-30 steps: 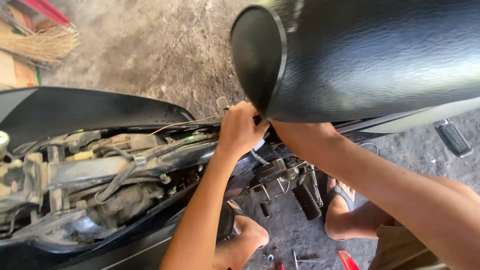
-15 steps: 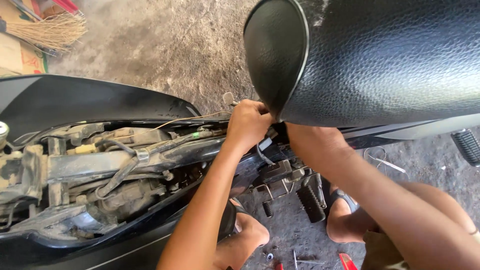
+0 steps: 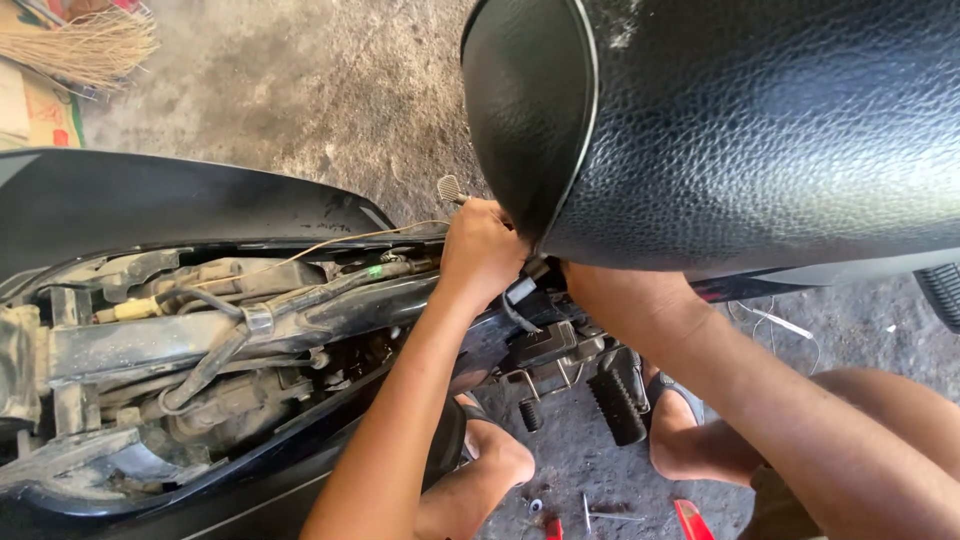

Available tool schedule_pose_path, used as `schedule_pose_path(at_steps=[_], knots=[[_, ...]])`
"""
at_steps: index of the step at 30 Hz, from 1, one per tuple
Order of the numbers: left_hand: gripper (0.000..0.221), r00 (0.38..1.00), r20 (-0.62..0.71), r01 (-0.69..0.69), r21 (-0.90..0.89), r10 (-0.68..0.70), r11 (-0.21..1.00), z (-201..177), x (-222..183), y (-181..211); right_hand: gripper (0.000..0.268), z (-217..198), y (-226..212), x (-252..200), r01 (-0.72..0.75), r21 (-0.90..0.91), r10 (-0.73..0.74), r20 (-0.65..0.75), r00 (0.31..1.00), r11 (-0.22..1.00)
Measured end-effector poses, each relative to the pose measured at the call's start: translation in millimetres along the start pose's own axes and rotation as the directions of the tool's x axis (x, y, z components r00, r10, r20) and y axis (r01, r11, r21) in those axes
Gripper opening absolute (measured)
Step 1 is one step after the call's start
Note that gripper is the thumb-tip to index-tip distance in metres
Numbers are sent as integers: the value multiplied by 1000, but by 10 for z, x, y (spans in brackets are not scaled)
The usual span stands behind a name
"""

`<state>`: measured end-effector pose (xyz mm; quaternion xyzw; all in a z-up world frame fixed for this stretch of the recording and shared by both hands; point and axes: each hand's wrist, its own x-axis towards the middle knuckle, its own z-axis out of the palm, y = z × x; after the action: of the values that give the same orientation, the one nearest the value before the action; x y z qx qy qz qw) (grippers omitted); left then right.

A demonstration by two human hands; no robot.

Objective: Repairing the electrical wiring under the seat of a motorcycle.

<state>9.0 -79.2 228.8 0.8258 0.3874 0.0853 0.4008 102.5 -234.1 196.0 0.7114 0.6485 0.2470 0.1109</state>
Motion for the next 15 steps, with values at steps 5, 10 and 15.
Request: schedule_pose_path(at_steps=[5, 10, 15], knots=[[19, 1000, -6, 2, 83, -2, 997, 60, 39, -7, 29, 7, -31, 43, -91, 38, 88, 62, 994, 995], [36, 990, -54, -127, 45, 129, 991, 118, 77, -93, 29, 42, 12, 49, -162, 173, 155, 55, 986, 972], [38, 951, 117, -297, 93, 285, 950, -99, 21, 92, 25, -60, 48, 60, -165, 184, 156, 59, 986, 969]])
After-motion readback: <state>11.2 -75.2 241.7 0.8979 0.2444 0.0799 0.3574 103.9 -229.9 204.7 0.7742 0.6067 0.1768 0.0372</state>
